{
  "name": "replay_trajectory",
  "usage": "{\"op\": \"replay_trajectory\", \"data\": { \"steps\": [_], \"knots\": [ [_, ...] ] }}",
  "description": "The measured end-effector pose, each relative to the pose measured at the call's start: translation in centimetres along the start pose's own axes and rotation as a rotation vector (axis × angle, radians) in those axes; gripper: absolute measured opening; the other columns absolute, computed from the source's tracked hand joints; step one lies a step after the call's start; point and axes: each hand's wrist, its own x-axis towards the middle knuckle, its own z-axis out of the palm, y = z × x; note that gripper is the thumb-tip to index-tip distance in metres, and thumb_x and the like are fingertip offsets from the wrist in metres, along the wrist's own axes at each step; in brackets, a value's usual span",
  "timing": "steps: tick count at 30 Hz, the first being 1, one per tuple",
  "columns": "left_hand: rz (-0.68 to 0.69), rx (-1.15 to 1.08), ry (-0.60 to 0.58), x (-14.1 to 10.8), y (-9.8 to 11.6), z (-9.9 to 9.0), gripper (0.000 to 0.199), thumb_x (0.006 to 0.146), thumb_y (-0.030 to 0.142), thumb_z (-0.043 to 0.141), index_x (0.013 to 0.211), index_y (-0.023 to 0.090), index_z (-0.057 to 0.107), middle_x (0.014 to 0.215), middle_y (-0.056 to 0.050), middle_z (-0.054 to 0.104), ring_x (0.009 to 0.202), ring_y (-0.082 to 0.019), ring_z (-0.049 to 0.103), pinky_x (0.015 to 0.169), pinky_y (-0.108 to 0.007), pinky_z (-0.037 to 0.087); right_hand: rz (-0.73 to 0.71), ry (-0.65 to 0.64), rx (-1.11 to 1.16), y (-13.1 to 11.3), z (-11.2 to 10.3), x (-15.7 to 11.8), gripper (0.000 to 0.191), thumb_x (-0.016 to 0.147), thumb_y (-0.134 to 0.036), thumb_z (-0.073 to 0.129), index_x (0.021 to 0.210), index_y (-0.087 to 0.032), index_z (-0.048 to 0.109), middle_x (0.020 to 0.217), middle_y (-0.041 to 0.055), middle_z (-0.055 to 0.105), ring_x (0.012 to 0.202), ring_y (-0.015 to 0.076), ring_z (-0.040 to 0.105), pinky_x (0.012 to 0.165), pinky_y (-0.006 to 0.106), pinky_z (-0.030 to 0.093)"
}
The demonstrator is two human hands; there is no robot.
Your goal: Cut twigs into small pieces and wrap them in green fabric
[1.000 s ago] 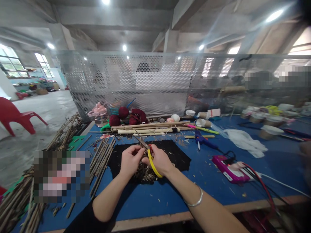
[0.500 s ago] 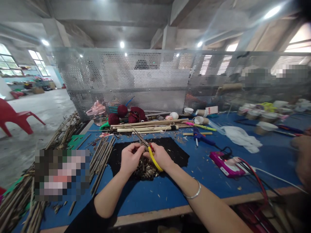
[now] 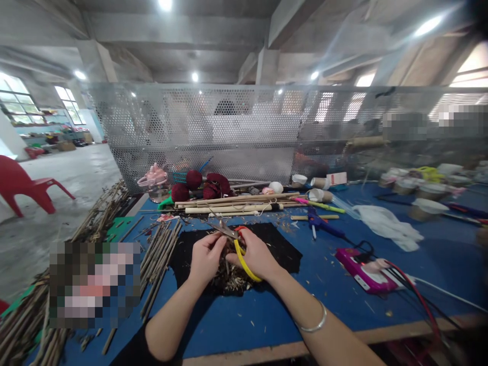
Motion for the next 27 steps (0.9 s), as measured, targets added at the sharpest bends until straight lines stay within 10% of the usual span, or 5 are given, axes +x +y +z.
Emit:
{"op": "replay_trajectory", "data": {
  "steps": [27],
  "knots": [
    [0.178,0.153,0.120,-0.4,0.5,0.3,0.028,0.081,0.034,0.051,0.085,0.014,0.070,0.071,-0.003,0.067,0.060,-0.013,0.055,0.059,-0.022,0.042,0.038,-0.017,0.014,1.1,2.0,0.4,0.041,0.068,-0.056,0.062,0.075,-0.020,0.046,0.063,-0.0009,0.052,0.054,0.0112,0.041,0.052,0.021,0.030]
  ]
}}
